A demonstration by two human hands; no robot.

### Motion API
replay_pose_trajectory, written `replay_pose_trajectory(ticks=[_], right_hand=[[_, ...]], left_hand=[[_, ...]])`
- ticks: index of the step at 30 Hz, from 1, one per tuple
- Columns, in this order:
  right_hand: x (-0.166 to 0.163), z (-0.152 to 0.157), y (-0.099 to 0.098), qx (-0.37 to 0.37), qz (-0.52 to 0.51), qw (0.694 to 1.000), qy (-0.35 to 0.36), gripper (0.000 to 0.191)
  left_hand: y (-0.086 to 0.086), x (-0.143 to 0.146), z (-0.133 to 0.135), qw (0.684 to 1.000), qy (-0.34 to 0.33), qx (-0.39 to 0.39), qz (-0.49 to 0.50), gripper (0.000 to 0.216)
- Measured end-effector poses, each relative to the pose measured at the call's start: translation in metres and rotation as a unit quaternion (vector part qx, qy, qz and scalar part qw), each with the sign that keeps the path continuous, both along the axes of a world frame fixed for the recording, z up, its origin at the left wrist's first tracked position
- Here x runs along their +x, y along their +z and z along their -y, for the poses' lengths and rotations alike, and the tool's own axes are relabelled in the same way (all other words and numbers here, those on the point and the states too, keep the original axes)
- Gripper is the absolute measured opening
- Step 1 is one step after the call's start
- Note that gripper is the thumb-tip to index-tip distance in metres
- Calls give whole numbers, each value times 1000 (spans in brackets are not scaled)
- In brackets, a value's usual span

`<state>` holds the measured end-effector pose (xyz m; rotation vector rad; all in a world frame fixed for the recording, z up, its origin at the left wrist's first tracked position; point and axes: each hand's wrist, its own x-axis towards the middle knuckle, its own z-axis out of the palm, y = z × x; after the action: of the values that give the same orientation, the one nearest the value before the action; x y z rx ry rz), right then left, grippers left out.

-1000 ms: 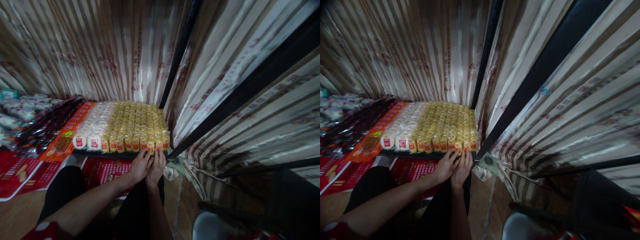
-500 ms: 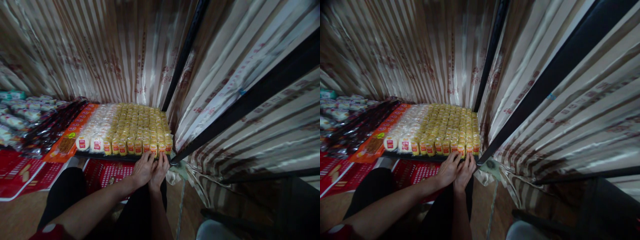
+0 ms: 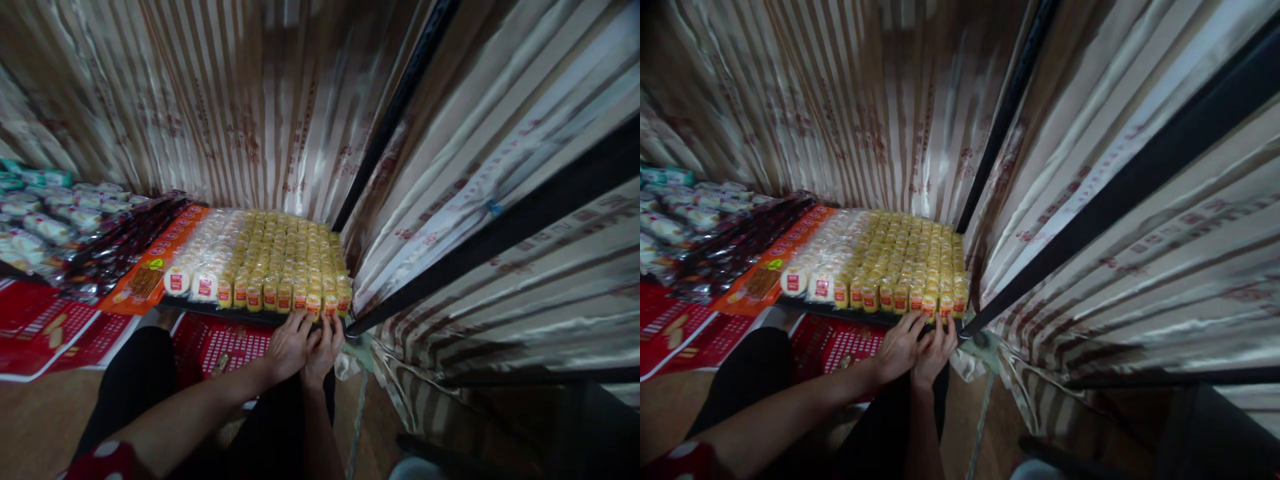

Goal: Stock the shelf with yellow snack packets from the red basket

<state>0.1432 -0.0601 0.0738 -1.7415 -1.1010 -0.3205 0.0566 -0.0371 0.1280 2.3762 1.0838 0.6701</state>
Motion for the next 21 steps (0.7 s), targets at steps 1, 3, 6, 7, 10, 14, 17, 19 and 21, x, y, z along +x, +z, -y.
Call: replay_pose_trajectory(ticks=[1, 3, 6, 7, 10, 14, 17, 19, 21], right_hand=[[-1, 1, 1, 2, 4, 1000, 5, 33], [-4, 4, 4, 4, 4, 1000, 20, 32], [-10, 10, 5, -12, -7, 998, 65, 33], [-11, 13, 5, -22, -8, 996, 85, 33], [-16, 18, 6, -60, 18, 984, 164, 34], [-30, 17, 1, -139, 40, 947, 286, 27], [-54, 10, -16, -231, -12, 905, 357, 28], [-76, 5, -34, -312, -72, 866, 384, 35], [-98, 0, -55, -374, -148, 823, 401, 41]], left_hand=[[1, -3, 2, 1000, -6, -4, 15, 36], [1, -11, 6, 999, -15, -15, 45, 32], [-6, -30, 14, 995, -26, -44, 80, 28], [-11, -39, 16, 994, -23, -61, 82, 26], [-32, -73, 22, 989, 5, -147, 28, 15], [-70, -129, 18, 957, 75, -268, -78, 17], [-97, -166, 5, 920, 167, -333, -125, 15], [-113, -182, -6, 894, 196, -376, -146, 18], [-126, -191, -18, 877, 203, -408, -154, 22]])
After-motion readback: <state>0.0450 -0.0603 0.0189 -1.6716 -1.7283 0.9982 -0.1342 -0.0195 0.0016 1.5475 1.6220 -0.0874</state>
